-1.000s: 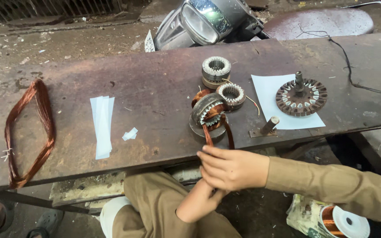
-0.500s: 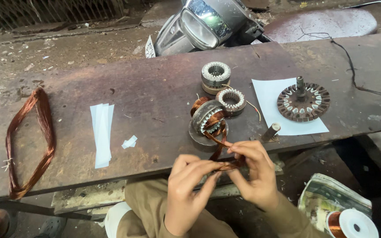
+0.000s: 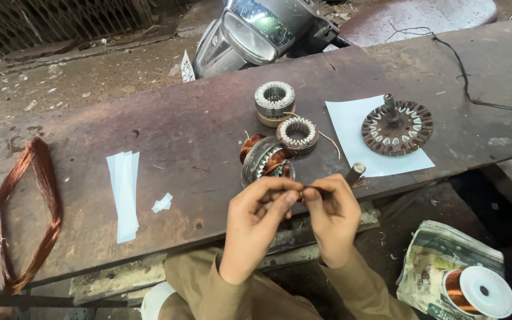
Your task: The person winds copper wire by hand around the slots of a motor armature core. They repeatedly insert small white insulating strips between wire layers to separate them. The person continues winding and inserting insulation throughout the clip.
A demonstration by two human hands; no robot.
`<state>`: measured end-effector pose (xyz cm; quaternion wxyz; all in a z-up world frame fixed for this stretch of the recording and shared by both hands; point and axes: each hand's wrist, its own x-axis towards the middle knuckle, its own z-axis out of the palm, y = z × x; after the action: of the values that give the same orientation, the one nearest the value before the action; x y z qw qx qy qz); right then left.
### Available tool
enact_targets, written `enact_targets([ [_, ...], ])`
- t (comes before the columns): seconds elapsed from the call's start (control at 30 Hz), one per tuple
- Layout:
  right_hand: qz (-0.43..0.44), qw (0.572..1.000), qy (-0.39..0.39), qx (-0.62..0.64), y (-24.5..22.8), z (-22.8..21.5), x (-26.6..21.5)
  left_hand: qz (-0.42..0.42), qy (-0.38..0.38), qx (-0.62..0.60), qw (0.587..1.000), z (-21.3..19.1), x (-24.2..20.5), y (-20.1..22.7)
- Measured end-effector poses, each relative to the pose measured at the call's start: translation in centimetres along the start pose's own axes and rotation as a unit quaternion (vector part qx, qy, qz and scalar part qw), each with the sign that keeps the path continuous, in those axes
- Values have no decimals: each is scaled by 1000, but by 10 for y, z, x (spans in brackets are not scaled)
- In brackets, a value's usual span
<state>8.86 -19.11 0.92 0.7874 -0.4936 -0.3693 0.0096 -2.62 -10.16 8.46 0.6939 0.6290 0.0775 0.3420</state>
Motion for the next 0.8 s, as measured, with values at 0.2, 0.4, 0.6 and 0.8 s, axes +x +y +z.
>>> enact_targets([
  [0.2,92,988,84,94,7,15,19,-39,55,-63,996,5,9,-29],
  [0.4,55,993,91,-58,-3,24,17,-14,60,-25,998,2,14,-49],
  [0.6,109,989,84,-57,9,22,24,-22,92,38,995,10,15,-42],
  [0.8,248,968,24,10,22,4,43,49,95,220,970,10,1,-14],
])
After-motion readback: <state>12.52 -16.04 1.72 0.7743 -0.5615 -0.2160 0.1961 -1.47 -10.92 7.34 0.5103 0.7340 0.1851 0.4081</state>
